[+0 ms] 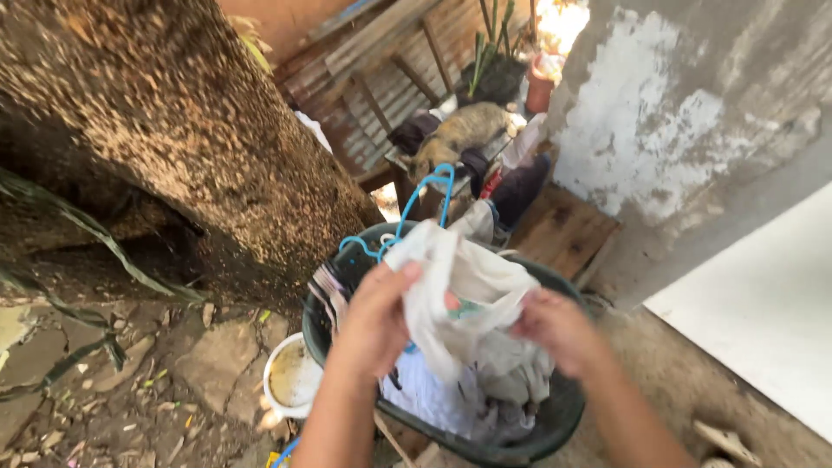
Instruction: Hanging various clothes from a laundry basket onto a hanging rod using hangers.
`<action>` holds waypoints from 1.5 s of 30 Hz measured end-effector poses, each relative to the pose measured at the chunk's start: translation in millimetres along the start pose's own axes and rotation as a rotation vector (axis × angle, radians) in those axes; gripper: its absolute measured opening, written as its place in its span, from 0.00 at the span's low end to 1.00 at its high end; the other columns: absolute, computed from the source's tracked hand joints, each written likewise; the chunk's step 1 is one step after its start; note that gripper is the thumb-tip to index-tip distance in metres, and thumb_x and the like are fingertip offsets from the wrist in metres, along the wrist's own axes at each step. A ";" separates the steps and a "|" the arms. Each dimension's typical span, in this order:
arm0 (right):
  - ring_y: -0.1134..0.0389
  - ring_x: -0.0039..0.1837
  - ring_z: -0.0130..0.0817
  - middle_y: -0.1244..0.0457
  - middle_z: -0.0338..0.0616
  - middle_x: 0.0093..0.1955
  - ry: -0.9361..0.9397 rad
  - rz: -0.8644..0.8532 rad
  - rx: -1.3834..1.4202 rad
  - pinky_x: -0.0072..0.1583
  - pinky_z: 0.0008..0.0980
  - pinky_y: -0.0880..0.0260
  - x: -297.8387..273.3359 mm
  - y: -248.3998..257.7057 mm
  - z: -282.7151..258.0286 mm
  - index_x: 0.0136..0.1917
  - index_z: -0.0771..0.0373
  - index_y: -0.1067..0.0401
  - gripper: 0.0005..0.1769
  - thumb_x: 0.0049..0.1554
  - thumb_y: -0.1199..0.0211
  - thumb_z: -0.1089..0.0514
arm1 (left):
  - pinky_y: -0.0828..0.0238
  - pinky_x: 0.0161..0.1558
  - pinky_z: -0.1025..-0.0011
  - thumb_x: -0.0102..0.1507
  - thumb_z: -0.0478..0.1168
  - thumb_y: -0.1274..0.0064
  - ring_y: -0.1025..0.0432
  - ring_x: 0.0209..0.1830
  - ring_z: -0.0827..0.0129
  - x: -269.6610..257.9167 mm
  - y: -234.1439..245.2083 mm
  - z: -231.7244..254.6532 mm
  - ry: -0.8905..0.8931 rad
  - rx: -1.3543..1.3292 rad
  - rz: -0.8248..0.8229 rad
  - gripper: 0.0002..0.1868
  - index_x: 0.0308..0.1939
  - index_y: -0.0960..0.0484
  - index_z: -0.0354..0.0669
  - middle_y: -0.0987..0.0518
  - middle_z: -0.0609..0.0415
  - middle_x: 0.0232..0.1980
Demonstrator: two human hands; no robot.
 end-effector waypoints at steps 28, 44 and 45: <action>0.25 0.46 0.42 0.27 0.54 0.43 -0.095 -0.094 -1.322 0.52 0.39 0.26 103.1 -25.6 -81.2 0.53 0.60 0.23 0.18 0.53 0.29 0.50 | 0.32 0.31 0.71 0.59 0.40 0.42 0.29 0.29 0.73 -2.5 101.8 -147.4 0.150 0.477 0.797 0.14 0.43 0.20 0.34 0.21 0.54 0.35; 0.30 0.49 0.38 0.33 0.45 0.48 0.053 -0.151 -0.479 0.50 0.44 0.29 246.8 -118.2 -92.0 0.61 0.62 0.37 0.24 0.59 0.35 0.48 | 0.29 0.33 0.70 0.58 0.36 0.50 0.25 0.34 0.70 -7.0 130.1 -162.6 0.049 0.285 0.847 0.15 0.48 0.23 0.37 0.19 0.54 0.40; 0.29 0.44 0.35 0.32 0.43 0.42 -0.029 -0.237 -0.408 0.47 0.41 0.27 240.4 -123.8 -88.4 0.56 0.60 0.29 0.15 0.63 0.40 0.47 | 0.28 0.35 0.70 0.57 0.35 0.51 0.24 0.35 0.70 -2.6 123.6 -158.9 0.038 0.236 0.855 0.16 0.49 0.23 0.39 0.18 0.55 0.41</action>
Point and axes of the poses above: each hand's wrist, its own x-axis towards the middle knuckle, its own y-axis out of the back of the hand, z = x × y, the point moved 8 cm from there along x, towards the middle knuckle
